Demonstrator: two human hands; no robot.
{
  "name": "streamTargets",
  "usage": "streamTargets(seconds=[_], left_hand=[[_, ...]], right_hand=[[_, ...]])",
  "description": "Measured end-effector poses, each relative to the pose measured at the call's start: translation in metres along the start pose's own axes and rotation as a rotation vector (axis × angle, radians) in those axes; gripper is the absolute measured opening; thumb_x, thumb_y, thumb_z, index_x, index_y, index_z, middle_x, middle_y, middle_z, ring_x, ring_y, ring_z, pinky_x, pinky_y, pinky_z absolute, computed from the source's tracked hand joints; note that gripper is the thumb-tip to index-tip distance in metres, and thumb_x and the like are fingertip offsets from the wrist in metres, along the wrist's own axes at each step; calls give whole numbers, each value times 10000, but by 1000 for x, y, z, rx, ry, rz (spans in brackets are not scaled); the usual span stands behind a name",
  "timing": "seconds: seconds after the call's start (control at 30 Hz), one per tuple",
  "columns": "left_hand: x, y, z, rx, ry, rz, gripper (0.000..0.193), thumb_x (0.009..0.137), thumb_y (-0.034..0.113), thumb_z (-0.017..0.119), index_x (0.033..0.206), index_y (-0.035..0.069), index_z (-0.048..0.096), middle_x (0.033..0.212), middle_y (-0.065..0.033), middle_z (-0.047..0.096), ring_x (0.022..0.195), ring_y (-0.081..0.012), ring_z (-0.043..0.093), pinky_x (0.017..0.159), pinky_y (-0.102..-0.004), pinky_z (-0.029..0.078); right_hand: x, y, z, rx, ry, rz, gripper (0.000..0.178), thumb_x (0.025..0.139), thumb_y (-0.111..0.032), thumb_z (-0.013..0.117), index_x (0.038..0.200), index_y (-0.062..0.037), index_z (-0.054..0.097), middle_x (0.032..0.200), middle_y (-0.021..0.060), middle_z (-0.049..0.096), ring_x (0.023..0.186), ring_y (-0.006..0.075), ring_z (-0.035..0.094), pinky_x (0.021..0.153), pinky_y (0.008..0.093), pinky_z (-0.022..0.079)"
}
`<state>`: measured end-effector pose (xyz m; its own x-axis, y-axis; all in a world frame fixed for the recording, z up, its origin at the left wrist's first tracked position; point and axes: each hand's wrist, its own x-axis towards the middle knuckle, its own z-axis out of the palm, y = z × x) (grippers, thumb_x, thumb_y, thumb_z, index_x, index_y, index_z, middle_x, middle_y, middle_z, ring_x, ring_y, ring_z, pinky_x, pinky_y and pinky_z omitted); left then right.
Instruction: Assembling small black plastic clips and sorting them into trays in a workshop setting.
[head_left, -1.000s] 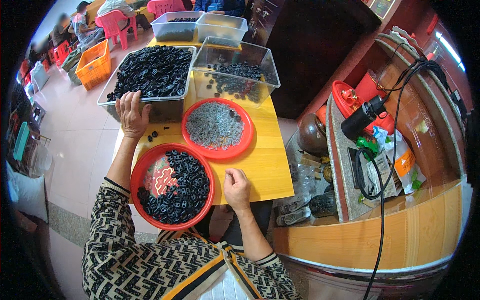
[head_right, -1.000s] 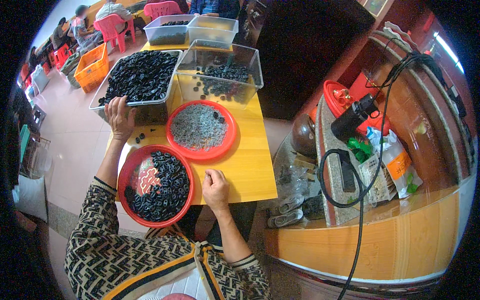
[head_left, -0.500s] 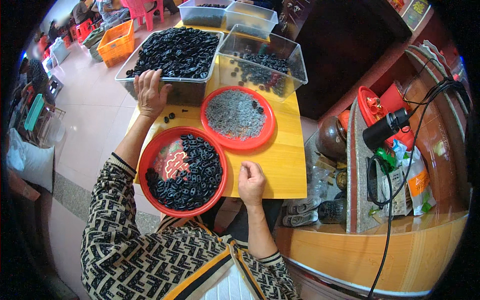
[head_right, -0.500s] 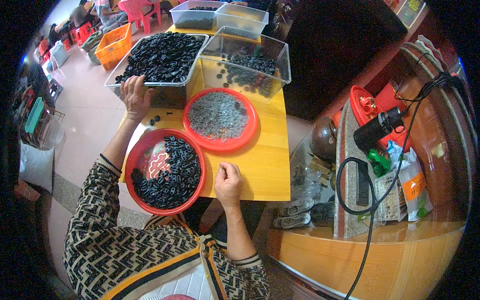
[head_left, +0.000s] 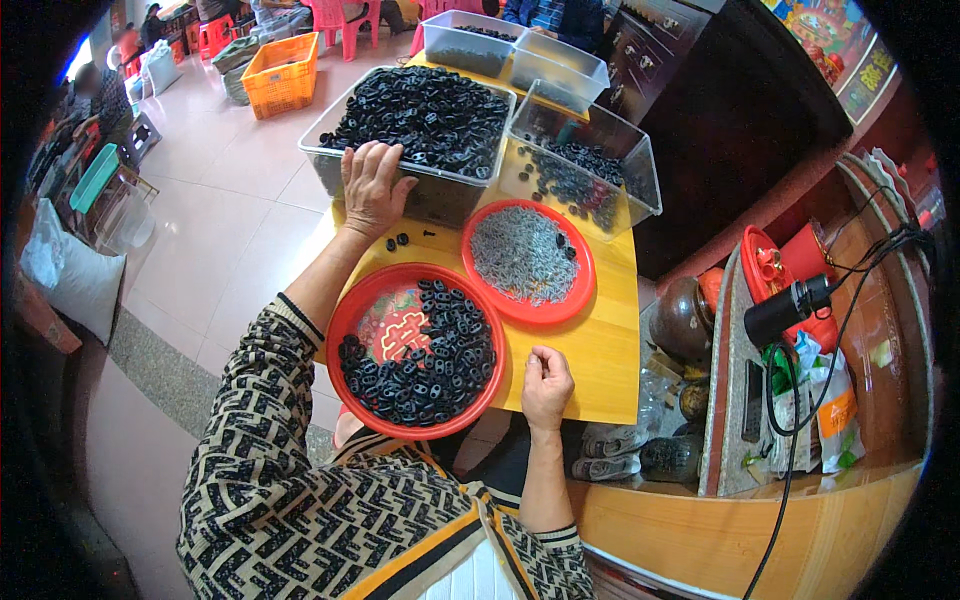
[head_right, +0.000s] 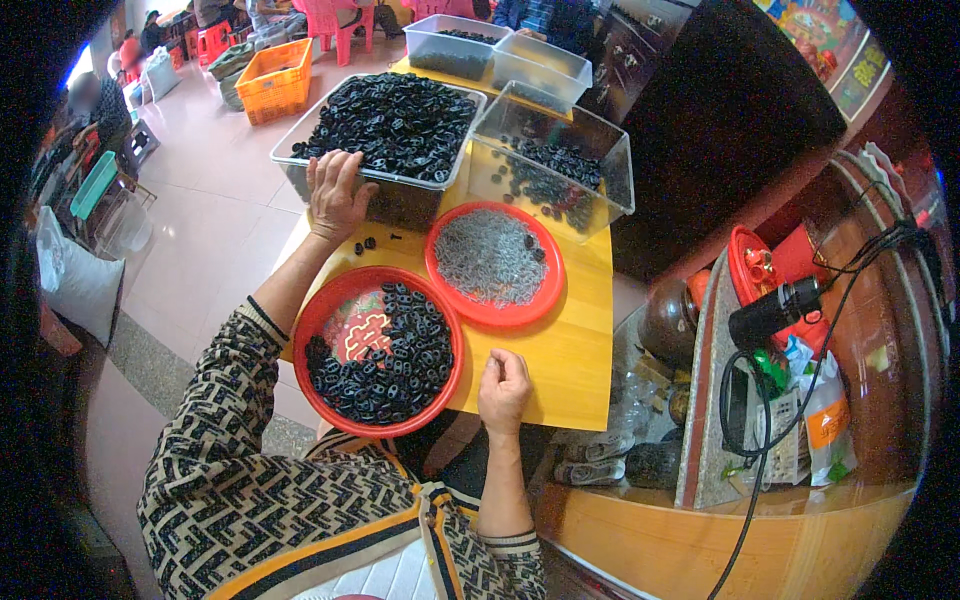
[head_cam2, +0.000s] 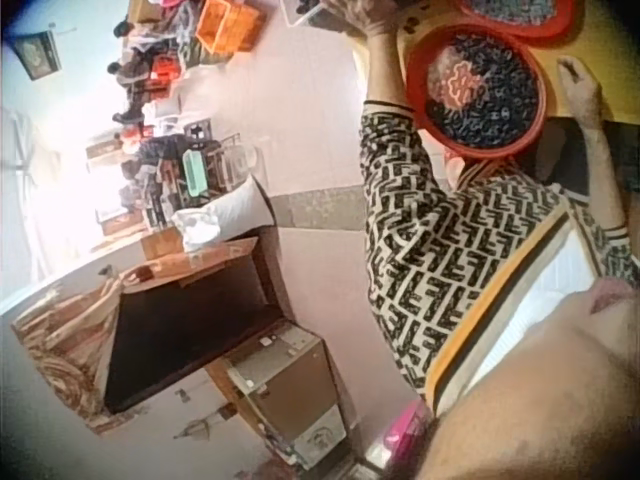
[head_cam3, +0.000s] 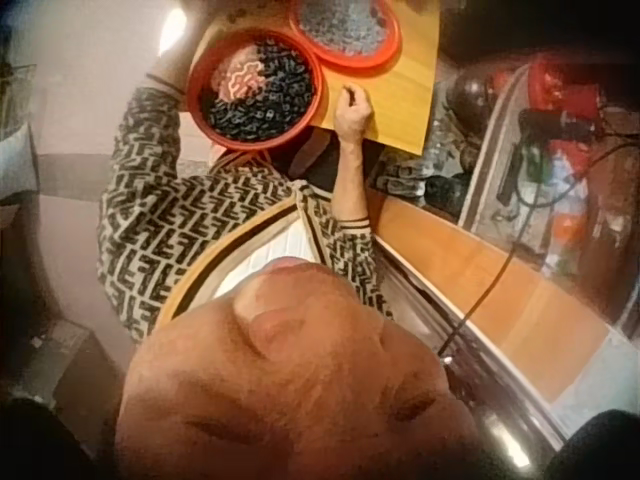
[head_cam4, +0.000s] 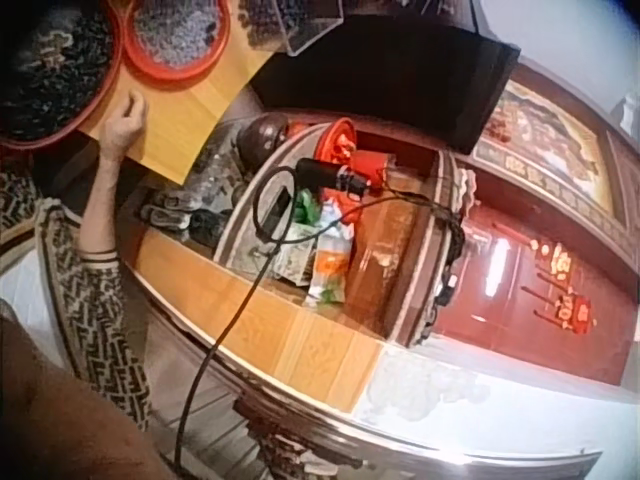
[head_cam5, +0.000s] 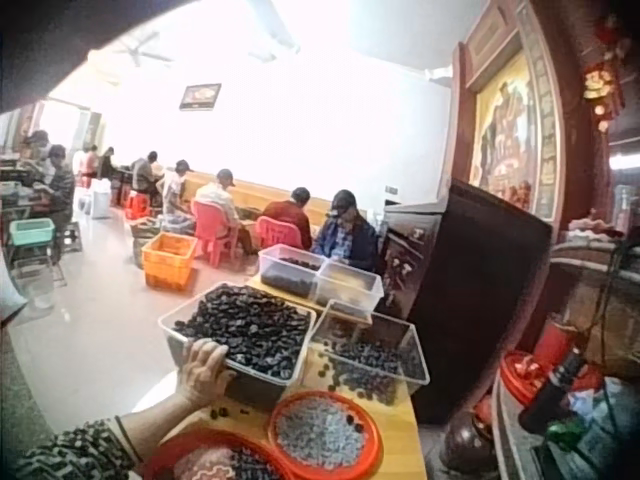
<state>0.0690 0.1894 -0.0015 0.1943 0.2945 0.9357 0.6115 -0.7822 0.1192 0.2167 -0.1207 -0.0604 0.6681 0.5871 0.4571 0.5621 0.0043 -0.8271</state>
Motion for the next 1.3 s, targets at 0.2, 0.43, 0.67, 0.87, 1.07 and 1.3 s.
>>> streamTargets(seconds=[0.2, 0.43, 0.67, 0.87, 1.07, 1.3], left_hand=[[10, 14, -16, -12, -52, -3, 489, 719, 321, 611, 1130, 90, 483, 1094, -89, 478, 1085, -268, 400, 980, -445, 192], [79, 60, 2, -187, -466, 259, 445, 810, 418, 471, 1181, 173, 470, 1161, -153, 447, 1140, -329, 352, 944, -487, 230], [102, 5, 55, 40, -1164, 376, 528, 809, 542, 371, 1259, 266, 385, 1227, -148, 406, 1088, -363, 406, 902, -540, 299], [104, -26, 41, 39, -1075, 249, 384, 823, 346, 476, 1193, 248, 458, 1275, -96, 357, 1171, -290, 345, 861, -516, 353], [99, -59, 40, -133, -589, 149, 337, 719, 283, 630, 991, 85, 608, 1067, -124, 528, 1019, -306, 480, 865, -400, 390], [101, -74, 61, -29, -534, -601, 472, 782, 407, 531, 1070, 34, 555, 1001, -226, 563, 981, -360, 516, 861, -415, 395]], right_hand=[[-1, 12, 0, 47, 8, 23, 62, 787, 1, 529, 840, 20, 553, 740, 49, 537, 640, 112, 508, 577, 232, 423], [-1, 7, -4, -12, -3, 58, 78, 774, 10, 529, 845, 26, 558, 772, 83, 552, 670, 143, 533, 610, 252, 439], [-5, 12, -2, 92, 6, 79, 81, 776, 21, 517, 846, 37, 555, 795, 90, 555, 709, 150, 543, 632, 251, 444], [-4, 7, -6, 89, -16, 116, 77, 775, 27, 516, 840, 43, 555, 792, 89, 549, 709, 141, 535, 635, 248, 442], [0, 7, -5, 283, -32, 213, 112, 809, 10, 508, 911, 45, 538, 796, 50, 541, 714, 112, 523, 633, 217, 436], [89, -87, 19, 223, -244, -90, 288, 808, -22, 518, 1083, 64, 492, 998, 109, 553, 916, 152, 529, 788, 261, 434]])
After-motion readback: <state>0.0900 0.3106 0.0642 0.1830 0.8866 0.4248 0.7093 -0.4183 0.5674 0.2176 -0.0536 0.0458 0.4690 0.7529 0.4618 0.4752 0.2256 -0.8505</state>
